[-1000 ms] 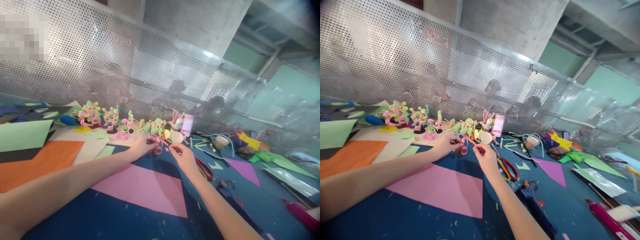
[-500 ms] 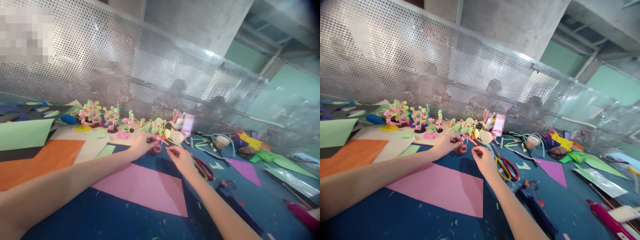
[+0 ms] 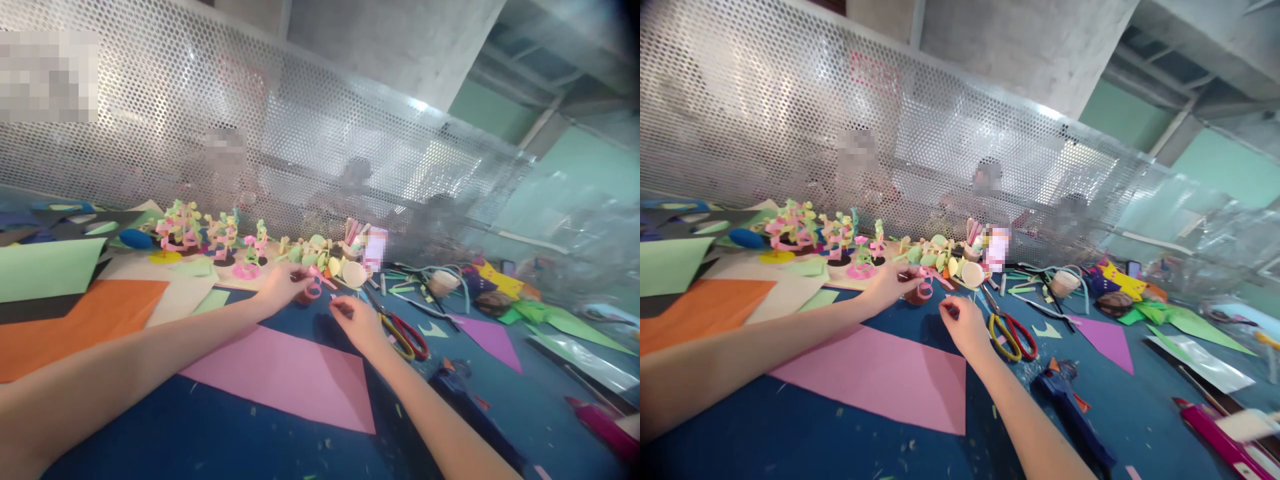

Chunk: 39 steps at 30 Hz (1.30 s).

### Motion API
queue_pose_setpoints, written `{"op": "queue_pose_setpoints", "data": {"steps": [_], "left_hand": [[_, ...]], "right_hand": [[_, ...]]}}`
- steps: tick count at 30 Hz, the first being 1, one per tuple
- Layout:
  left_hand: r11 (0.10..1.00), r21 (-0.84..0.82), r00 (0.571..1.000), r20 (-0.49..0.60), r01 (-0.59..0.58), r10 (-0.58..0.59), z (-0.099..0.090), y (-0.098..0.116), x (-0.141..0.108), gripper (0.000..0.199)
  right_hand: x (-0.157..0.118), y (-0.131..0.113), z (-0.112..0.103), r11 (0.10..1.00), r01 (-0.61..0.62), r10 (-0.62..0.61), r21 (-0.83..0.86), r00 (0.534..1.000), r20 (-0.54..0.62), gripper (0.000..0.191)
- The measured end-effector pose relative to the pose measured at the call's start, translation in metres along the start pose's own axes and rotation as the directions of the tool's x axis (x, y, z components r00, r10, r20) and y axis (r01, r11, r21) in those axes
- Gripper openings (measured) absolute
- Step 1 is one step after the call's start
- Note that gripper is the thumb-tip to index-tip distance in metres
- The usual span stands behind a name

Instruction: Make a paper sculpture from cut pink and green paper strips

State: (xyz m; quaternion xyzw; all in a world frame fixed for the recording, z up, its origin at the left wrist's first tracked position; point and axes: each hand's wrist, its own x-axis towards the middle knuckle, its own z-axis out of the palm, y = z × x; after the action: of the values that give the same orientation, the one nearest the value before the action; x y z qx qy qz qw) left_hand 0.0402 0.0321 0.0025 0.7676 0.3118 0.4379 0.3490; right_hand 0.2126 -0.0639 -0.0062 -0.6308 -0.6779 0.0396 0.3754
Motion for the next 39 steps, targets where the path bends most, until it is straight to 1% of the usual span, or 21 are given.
{"op": "queue_pose_setpoints", "data": {"steps": [6, 10, 14, 17, 19, 20, 21, 22, 23, 24, 25, 26, 27, 28, 29, 31, 33, 36, 39], "left_hand": [[0.998, -0.002, 0.998, 0.035, 0.057, -0.057, 0.001, -0.005, -0.002, 0.017], [0.998, 0.029, 0.998, 0.016, 0.059, -0.06, -0.001, -0.005, -0.001, 0.016], [0.993, 0.089, 0.997, -0.02, 0.071, -0.07, -0.007, -0.006, 0.003, 0.017], [0.985, 0.157, 0.998, -0.018, 0.069, -0.067, -0.017, -0.003, 0.003, 0.022], [0.981, 0.192, 0.999, 0.028, 0.03, -0.036, -0.026, 0.007, -0.005, 0.021], [0.979, 0.204, 0.998, 0.06, 0.002, -0.015, -0.031, 0.014, -0.012, 0.019], [0.977, 0.211, 0.995, 0.099, -0.022, 0.001, -0.037, 0.022, -0.021, 0.017], [0.974, 0.22, 0.987, 0.16, -0.049, 0.014, -0.042, 0.031, -0.031, 0.016], [0.966, 0.234, 0.959, 0.279, -0.106, 0.037, -0.048, 0.04, -0.043, 0.015], [0.956, 0.232, 0.911, 0.405, -0.177, 0.07, -0.054, 0.048, -0.054, 0.014], [0.942, 0.223, 0.845, 0.525, -0.25, 0.101, -0.059, 0.056, -0.066, 0.013], [0.929, 0.217, 0.804, 0.581, -0.302, 0.126, -0.064, 0.062, -0.077, 0.013], [0.919, 0.202, 0.754, 0.642, -0.34, 0.137, -0.069, 0.066, -0.086, 0.017], [0.914, 0.196, 0.697, 0.707, -0.355, 0.119, -0.073, 0.069, -0.095, 0.023], [0.913, 0.211, 0.673, 0.734, -0.35, 0.088, -0.077, 0.071, -0.103, 0.026], [0.918, 0.242, 0.675, 0.737, -0.315, 0.037, -0.082, 0.07, -0.114, 0.026], [0.923, 0.258, 0.702, 0.712, -0.285, 0.018, -0.082, 0.065, -0.121, 0.02], [0.93, 0.244, 0.754, 0.655, -0.274, 0.051, -0.078, 0.056, -0.127, 0.01], [0.925, 0.269, 0.806, 0.588, -0.267, 0.062, -0.072, 0.049, -0.129, 0.009]], "right_hand": [[-0.002, -0.001, 0.0, 1.0, 0.014, -0.013, -0.013, 0.999, 0.045, 0.014], [-0.002, -0.002, -0.001, 1.0, 0.002, -0.001, -0.021, 0.998, 0.057, 0.014], [-0.001, 0.0, -0.001, 1.0, -0.023, 0.024, -0.019, 0.998, 0.064, 0.014], [0.002, -0.003, -0.008, 0.999, -0.048, 0.048, -0.011, 0.996, 0.081, 0.014], [0.003, -0.011, -0.018, 0.998, -0.06, 0.059, -0.001, 0.99, 0.128, 0.011], [0.003, -0.017, -0.024, 0.998, -0.06, 0.058, 0.007, 0.983, 0.174, 0.01], [0.002, -0.025, -0.031, 0.998, -0.055, 0.049, 0.018, 0.971, 0.235, 0.01], [0.0, -0.033, -0.038, 0.998, -0.043, 0.029, 0.037, 0.947, 0.319, 0.011], [-0.003, -0.043, -0.044, 0.998, -0.031, 0.005, 0.059, 0.913, 0.408, 0.014], [-0.007, -0.053, -0.049, 0.997, -0.024, -0.018, 0.078, 0.873, 0.487, 0.016], [-0.013, -0.062, -0.054, 0.995, -0.018, -0.039, 0.094, 0.821, 0.569, 0.016], [-0.019, -0.07, -0.056, 0.996, -0.018, -0.045, 0.092, 0.768, 0.639, 0.016], [-0.027, -0.077, -0.057, 0.996, -0.014, -0.048, 0.086, 0.736, 0.676, 0.018], [-0.035, -0.082, -0.057, 0.997, 0.004, -0.053, 0.072, 0.712, 0.7, 0.023], [-0.043, -0.085, -0.055, 0.998, 0.019, -0.058, 0.062, 0.701, 0.711, 0.028], [-0.059, -0.086, -0.05, 0.998, 0.039, -0.066, 0.054, 0.698, 0.713, 0.031], [-0.069, -0.082, -0.045, 0.997, 0.053, -0.081, 0.062, 0.71, 0.7, 0.026], [-0.076, -0.072, -0.04, 0.989, 0.109, -0.147, 0.098, 0.738, 0.659, 0.016], [-0.077, -0.063, -0.039, 0.97, 0.203, -0.241, 0.132, 0.753, 0.612, 0.008]]}}
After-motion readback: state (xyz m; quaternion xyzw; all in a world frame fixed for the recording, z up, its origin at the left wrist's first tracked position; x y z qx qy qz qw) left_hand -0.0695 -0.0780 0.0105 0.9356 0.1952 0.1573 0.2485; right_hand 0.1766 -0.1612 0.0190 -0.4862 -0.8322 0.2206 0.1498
